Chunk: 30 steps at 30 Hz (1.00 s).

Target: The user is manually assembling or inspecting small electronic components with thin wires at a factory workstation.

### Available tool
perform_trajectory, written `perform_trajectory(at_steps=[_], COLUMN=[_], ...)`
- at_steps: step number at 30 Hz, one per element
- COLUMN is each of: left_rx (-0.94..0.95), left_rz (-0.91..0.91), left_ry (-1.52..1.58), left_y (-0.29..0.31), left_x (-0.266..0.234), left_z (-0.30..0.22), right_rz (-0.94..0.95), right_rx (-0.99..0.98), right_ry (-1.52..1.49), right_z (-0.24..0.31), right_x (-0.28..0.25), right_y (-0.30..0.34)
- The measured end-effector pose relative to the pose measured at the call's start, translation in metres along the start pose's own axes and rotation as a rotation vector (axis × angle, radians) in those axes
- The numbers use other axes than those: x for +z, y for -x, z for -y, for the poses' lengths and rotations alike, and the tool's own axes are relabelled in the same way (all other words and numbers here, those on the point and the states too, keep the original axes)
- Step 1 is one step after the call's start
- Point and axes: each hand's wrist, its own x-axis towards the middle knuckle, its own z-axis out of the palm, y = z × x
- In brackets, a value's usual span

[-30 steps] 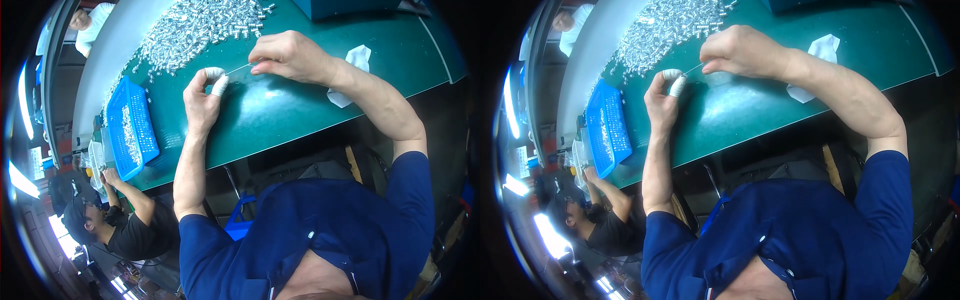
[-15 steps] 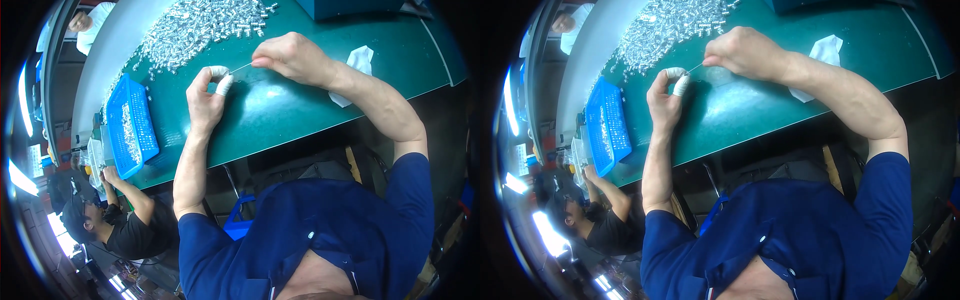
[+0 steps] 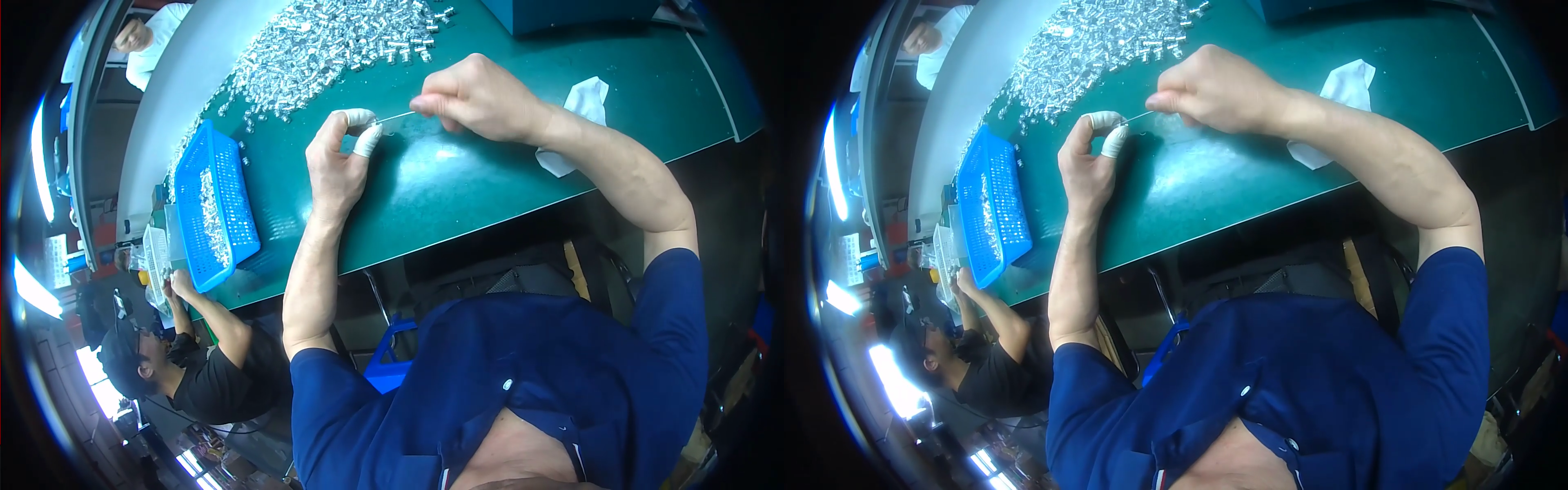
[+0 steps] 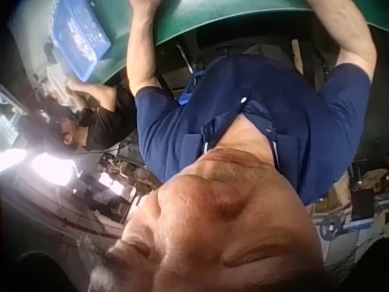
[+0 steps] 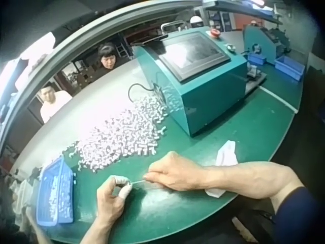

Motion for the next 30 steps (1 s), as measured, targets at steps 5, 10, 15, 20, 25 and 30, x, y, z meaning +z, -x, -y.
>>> perform_trajectory(at_steps=[5,10,15,20,25,30], left_rx=[-0.004,-0.175,-0.102,0.118,-0.027,0.064], left_rz=[-0.012,0.001,0.026,-0.03,-0.023,-0.01], left_ry=[-0.022,0.169,0.121,-0.155,-0.028,-0.092], left_y=[-0.001,0.001,0.001,-0.002,-0.002,-0.001], left_x=[0.001,0.0,0.0,-0.001,0.0,0.0], left_z=[-0.001,0.008,0.005,-0.001,0.003,0.0], right_rz=[0.131,-0.292,-0.253,0.212,-0.393,-0.095], right_rx=[0.487,-0.424,-0.49,0.523,-0.519,-0.106], right_ry=[-0.522,0.151,0.382,-0.579,0.173,-0.15], right_z=[-0.008,-0.014,-0.017,-0.003,-0.021,-0.002], right_x=[0.003,0.009,0.008,0.008,0.022,0.007], right_y=[-0.004,-0.005,-0.006,-0.004,-0.009,-0.004])
